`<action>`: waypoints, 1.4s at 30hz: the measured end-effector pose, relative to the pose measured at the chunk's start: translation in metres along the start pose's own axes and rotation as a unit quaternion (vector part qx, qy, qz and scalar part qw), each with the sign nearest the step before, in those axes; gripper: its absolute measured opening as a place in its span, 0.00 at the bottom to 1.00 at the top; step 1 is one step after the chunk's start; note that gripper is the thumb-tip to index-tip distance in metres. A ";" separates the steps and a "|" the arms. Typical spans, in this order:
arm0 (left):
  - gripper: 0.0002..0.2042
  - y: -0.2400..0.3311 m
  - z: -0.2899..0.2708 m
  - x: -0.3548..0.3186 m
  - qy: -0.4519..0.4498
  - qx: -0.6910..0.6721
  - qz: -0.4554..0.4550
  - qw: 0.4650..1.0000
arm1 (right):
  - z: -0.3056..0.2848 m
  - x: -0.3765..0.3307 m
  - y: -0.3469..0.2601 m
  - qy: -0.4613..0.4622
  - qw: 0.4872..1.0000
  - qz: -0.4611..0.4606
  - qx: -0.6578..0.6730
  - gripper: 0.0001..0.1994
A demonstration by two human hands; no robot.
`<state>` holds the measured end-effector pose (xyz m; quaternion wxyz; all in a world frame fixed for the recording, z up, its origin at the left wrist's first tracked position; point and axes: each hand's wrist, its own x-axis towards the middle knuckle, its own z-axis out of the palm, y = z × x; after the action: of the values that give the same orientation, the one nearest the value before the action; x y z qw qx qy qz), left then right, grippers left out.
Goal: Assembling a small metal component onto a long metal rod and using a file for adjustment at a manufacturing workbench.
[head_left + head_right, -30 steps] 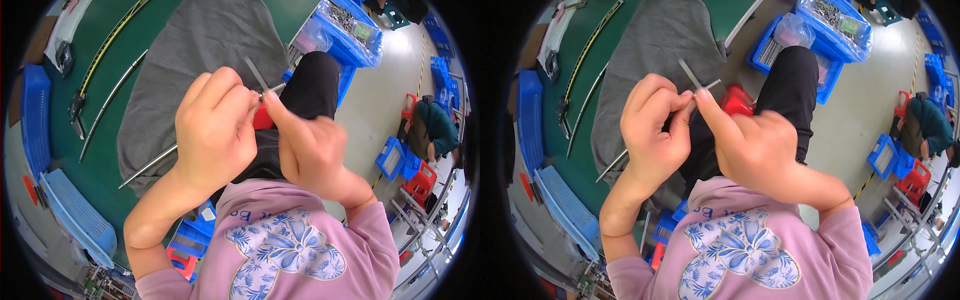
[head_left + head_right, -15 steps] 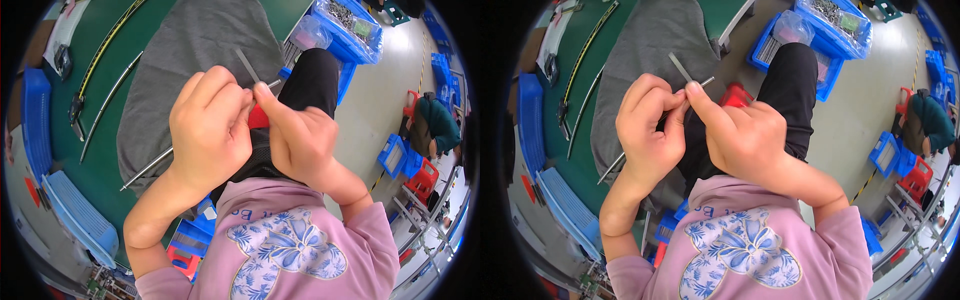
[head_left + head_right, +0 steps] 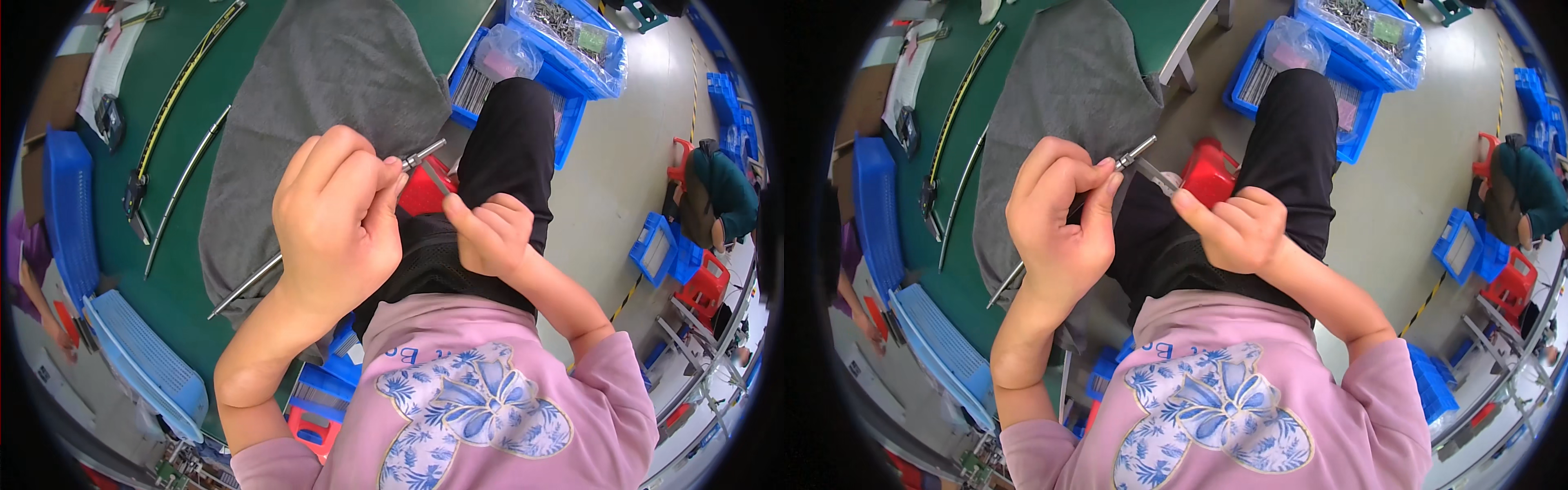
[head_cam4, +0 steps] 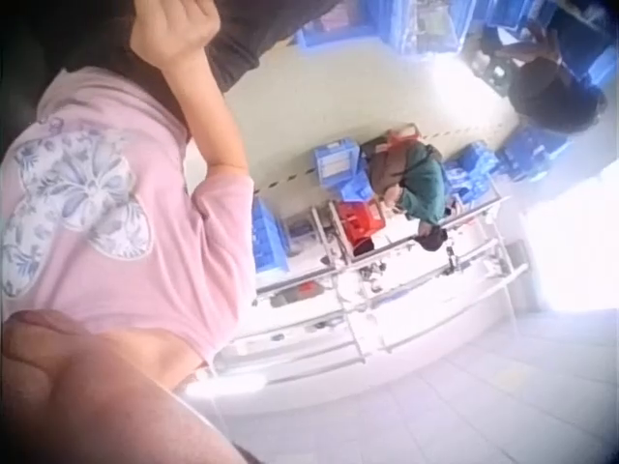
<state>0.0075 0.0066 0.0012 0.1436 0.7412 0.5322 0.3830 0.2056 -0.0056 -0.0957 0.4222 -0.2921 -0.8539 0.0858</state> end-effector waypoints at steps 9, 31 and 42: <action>0.09 0.000 0.000 -0.002 0.000 0.022 0.008 1.000 | -0.009 -0.013 -0.003 0.059 0.994 0.040 0.086 0.28; 0.09 0.000 -0.001 -0.001 -0.001 0.012 0.017 1.000 | -0.019 0.024 -0.031 -0.004 0.970 0.145 0.195 0.25; 0.09 -0.002 0.001 -0.002 0.002 0.018 0.031 0.999 | -0.014 0.036 -0.035 0.020 0.982 0.157 0.103 0.26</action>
<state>0.0067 0.0062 -0.0017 0.1171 0.7590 0.5164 0.3790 0.1840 -0.0153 -0.0489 0.4485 -0.3786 -0.7755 0.2326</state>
